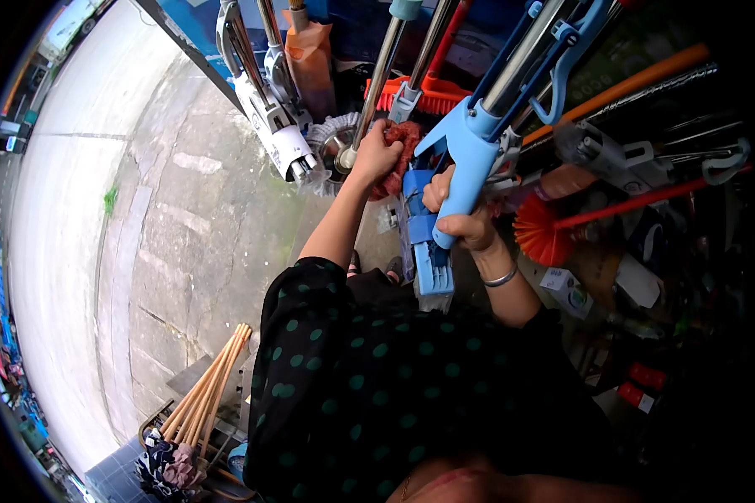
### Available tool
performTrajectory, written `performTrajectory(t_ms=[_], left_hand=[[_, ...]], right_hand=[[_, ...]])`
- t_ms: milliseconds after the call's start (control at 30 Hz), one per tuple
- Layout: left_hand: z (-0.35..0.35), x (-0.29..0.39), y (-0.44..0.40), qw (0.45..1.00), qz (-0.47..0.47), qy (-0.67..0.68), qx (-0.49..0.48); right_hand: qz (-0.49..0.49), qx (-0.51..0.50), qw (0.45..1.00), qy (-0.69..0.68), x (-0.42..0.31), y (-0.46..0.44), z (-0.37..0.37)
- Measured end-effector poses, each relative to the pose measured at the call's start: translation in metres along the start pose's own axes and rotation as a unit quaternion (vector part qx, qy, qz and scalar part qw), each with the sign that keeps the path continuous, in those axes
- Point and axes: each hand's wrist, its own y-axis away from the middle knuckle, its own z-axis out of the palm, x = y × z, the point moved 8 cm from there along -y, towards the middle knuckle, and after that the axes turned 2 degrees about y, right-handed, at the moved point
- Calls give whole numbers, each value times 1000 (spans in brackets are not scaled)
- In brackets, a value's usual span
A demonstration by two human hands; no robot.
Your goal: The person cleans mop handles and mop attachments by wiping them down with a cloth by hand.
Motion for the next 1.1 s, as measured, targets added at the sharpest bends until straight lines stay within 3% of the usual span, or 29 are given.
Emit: performTrajectory(t_ms=[67,167,233,433,533,567,633,700,767,933,1033,1100], left_hand=[[-3,-1,-8,1000,4,-14,16],[10,7,9,949,-59,256,-174],[11,17,27,930,-64,282,-228],[28,-10,11,929,-107,314,-165],[20,-11,-11,989,-36,123,-73],[20,-12,-13,989,-35,123,-72],[12,-11,-19,999,-42,-7,-20],[12,-9,-16,996,-46,-5,-71],[31,-4,5,931,-77,290,-206],[41,-5,-2,942,-78,277,-173],[38,-19,-13,981,-39,163,-101],[16,-10,-14,999,-21,-22,35]], right_hand=[[-4,19,1000,5,-1,1,-3],[-10,20,1000,19,-3,2,-8],[-3,25,1000,18,-7,2,-7],[-6,4,1000,10,0,2,-6],[-6,16,1000,9,0,3,-5],[-7,25,1000,9,-1,2,-6],[-13,23,1000,8,-1,2,-9],[-19,22,1000,9,-4,3,-13],[-14,25,1000,7,-5,5,-14],[-15,22,1000,11,-5,5,-8],[-10,62,996,60,0,9,-2],[-20,146,972,183,1,9,-6]])
